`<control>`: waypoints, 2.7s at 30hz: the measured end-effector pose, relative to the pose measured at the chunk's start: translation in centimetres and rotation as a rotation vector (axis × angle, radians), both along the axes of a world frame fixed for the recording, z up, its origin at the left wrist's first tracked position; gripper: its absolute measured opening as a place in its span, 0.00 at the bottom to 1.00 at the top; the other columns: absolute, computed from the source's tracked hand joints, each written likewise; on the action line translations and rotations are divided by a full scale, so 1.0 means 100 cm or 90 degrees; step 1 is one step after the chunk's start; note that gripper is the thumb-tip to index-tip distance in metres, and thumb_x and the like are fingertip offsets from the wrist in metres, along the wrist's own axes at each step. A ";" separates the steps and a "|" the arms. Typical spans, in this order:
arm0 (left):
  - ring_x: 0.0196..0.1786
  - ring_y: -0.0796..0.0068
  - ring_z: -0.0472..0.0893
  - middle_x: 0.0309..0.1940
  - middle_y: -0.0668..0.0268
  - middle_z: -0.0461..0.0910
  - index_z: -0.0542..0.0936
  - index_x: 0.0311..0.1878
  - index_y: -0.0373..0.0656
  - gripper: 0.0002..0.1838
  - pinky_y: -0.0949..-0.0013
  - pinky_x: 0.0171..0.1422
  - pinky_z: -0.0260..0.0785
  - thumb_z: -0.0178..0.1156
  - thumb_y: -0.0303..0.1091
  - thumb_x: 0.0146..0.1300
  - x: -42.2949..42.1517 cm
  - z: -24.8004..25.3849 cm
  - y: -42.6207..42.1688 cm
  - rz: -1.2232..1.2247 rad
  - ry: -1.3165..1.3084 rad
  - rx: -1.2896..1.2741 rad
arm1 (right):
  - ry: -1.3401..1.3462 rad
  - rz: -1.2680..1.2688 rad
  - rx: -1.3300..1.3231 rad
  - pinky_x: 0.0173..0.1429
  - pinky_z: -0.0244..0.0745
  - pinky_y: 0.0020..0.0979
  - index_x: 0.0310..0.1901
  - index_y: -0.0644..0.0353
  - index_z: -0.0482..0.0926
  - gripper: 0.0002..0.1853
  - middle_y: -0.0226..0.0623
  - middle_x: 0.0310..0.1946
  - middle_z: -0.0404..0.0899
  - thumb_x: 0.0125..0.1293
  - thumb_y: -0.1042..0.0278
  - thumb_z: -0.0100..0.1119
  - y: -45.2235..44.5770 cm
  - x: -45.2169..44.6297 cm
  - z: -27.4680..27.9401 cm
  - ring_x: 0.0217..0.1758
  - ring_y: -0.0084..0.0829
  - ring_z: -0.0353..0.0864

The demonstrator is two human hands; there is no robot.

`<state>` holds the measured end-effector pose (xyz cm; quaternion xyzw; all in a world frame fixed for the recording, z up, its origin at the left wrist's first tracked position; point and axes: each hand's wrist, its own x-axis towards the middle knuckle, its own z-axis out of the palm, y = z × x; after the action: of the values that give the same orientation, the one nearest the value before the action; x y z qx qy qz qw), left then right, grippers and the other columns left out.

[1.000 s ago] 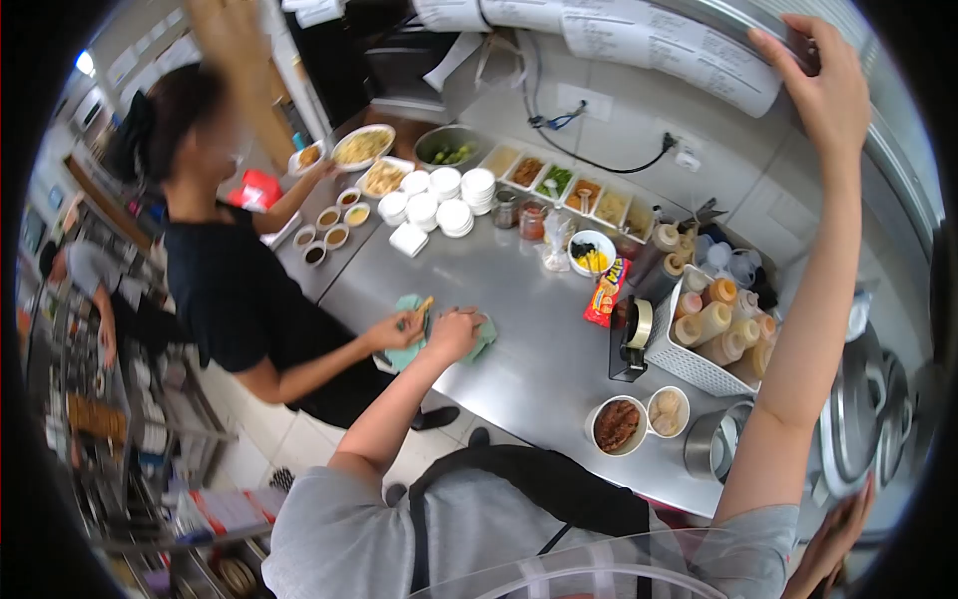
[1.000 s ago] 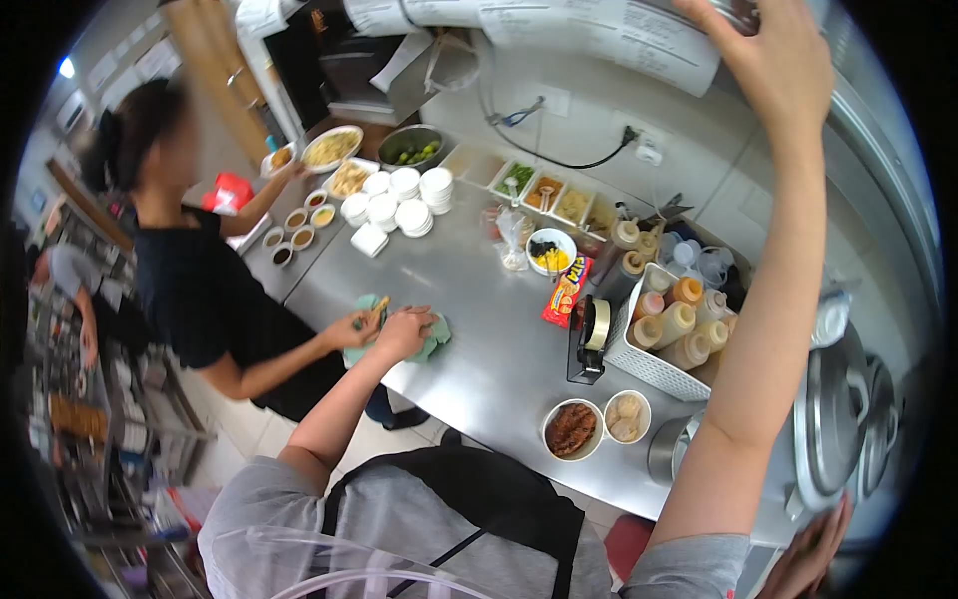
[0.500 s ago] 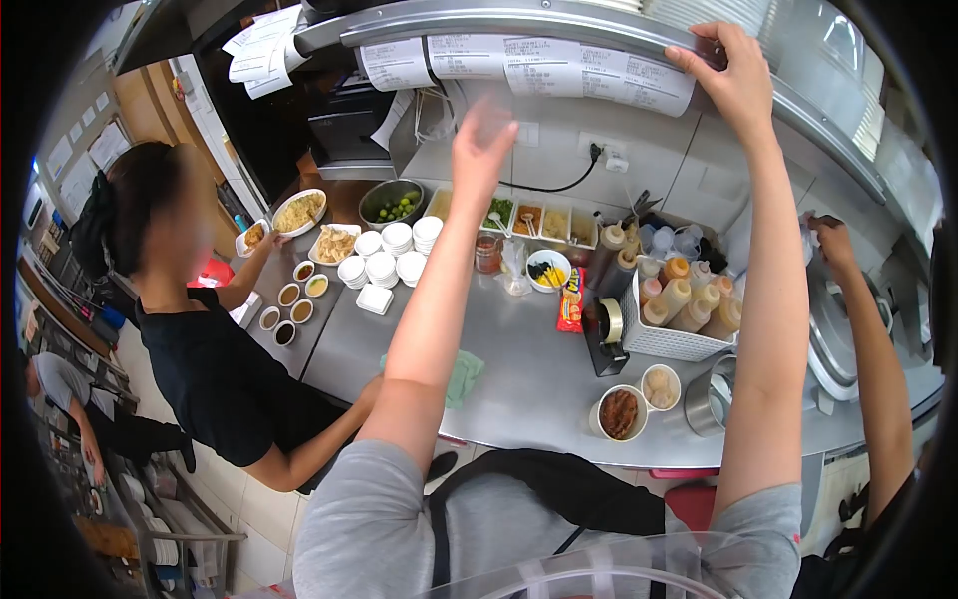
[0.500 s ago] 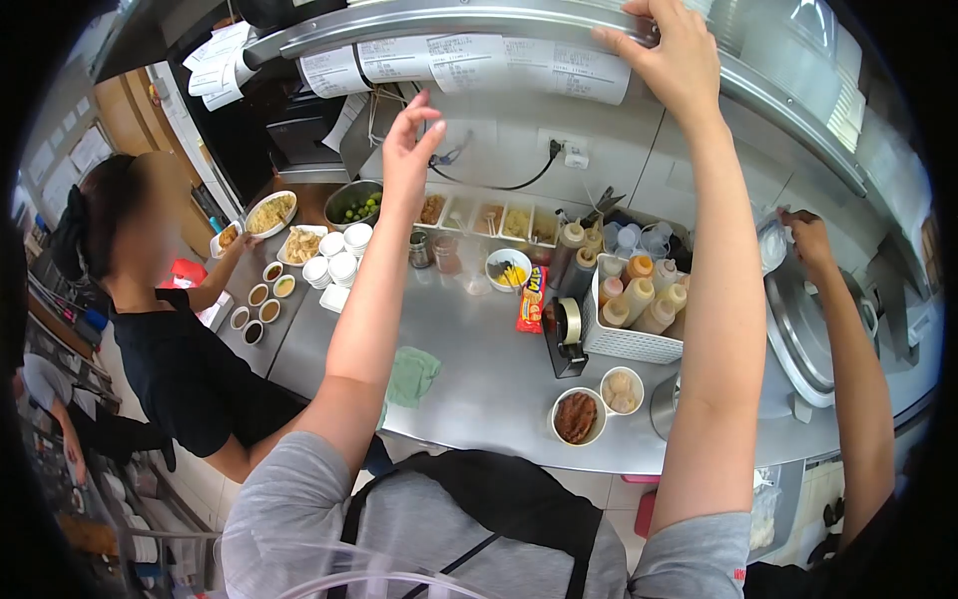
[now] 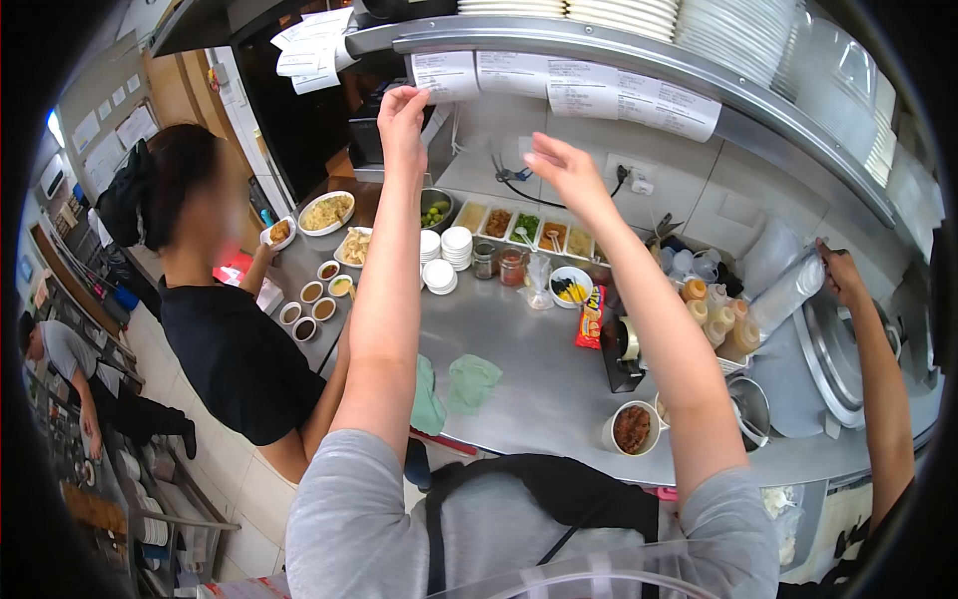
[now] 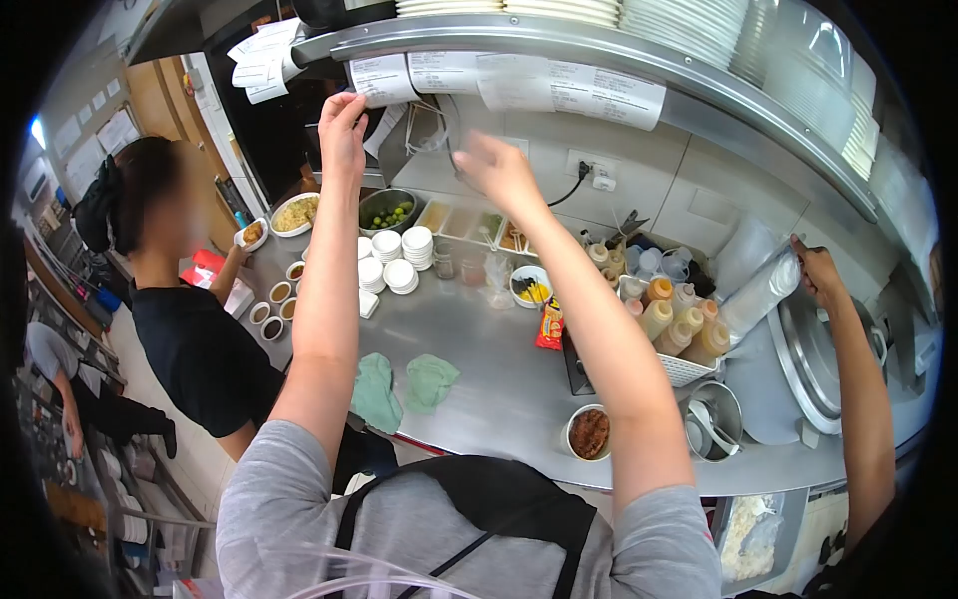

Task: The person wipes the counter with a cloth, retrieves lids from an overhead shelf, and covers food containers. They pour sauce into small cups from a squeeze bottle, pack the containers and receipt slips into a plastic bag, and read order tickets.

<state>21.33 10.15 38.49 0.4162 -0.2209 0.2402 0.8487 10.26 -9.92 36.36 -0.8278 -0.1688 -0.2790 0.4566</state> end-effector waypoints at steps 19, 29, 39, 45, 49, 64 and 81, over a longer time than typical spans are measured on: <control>0.38 0.73 0.77 0.37 0.60 0.77 0.67 0.36 0.42 0.12 0.72 0.45 0.70 0.56 0.18 0.50 0.005 0.016 0.033 -0.077 -0.010 0.112 | 0.101 0.146 0.712 0.51 0.52 0.36 0.35 0.49 0.69 0.12 0.21 0.34 0.73 0.54 0.61 0.63 0.078 0.041 0.031 0.41 0.20 0.66; 0.37 0.75 0.77 0.35 0.63 0.78 0.69 0.35 0.42 0.10 0.74 0.44 0.68 0.56 0.19 0.51 -0.002 0.011 0.033 -0.113 -0.009 0.093 | 0.064 0.159 0.691 0.63 0.42 0.53 0.63 0.52 0.53 0.40 0.34 0.61 0.56 0.52 0.53 0.64 0.015 0.041 -0.016 0.65 0.35 0.53; 0.44 0.77 0.76 0.40 0.61 0.78 0.74 0.36 0.38 0.05 0.76 0.50 0.67 0.58 0.23 0.55 -0.062 -0.012 -0.062 -0.078 -0.148 0.153 | 0.087 0.186 0.770 0.62 0.43 0.49 0.49 0.45 0.68 0.21 0.22 0.44 0.71 0.54 0.57 0.62 0.021 0.011 -0.028 0.50 0.24 0.63; 0.38 0.82 0.76 0.38 0.63 0.79 0.78 0.42 0.33 0.12 0.81 0.44 0.67 0.56 0.18 0.54 -0.050 -0.005 -0.077 0.027 -0.085 0.207 | 0.118 0.231 0.702 0.62 0.46 0.45 0.50 0.47 0.67 0.22 0.23 0.46 0.70 0.55 0.56 0.62 0.016 -0.007 -0.016 0.51 0.25 0.63; 0.35 0.84 0.75 0.35 0.66 0.79 0.78 0.44 0.34 0.13 0.82 0.41 0.66 0.55 0.18 0.53 -0.059 0.003 -0.079 0.073 -0.105 0.289 | -0.016 0.133 0.735 0.59 0.49 0.41 0.51 0.50 0.67 0.24 0.26 0.47 0.70 0.53 0.57 0.63 -0.034 0.004 0.001 0.53 0.26 0.63; 0.34 0.82 0.74 0.35 0.67 0.77 0.78 0.42 0.34 0.11 0.80 0.41 0.65 0.53 0.20 0.55 -0.056 0.027 -0.087 0.283 -0.166 0.265 | 0.156 0.153 0.800 0.58 0.47 0.39 0.40 0.46 0.69 0.16 0.22 0.38 0.72 0.51 0.62 0.64 -0.019 -0.027 -0.002 0.47 0.23 0.66; 0.40 0.78 0.74 0.40 0.58 0.76 0.66 0.47 0.35 0.15 0.76 0.41 0.65 0.48 0.20 0.55 -0.070 -0.003 -0.075 0.091 -0.070 0.198 | -0.021 -0.013 0.806 0.64 0.38 0.52 0.54 0.56 0.65 0.33 0.31 0.55 0.64 0.47 0.58 0.68 -0.103 -0.010 0.019 0.61 0.35 0.57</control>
<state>14.32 2.60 38.14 0.5435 -0.2713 0.2849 0.7416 9.28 -20.19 38.25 -0.3943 0.0297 -0.3415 0.8526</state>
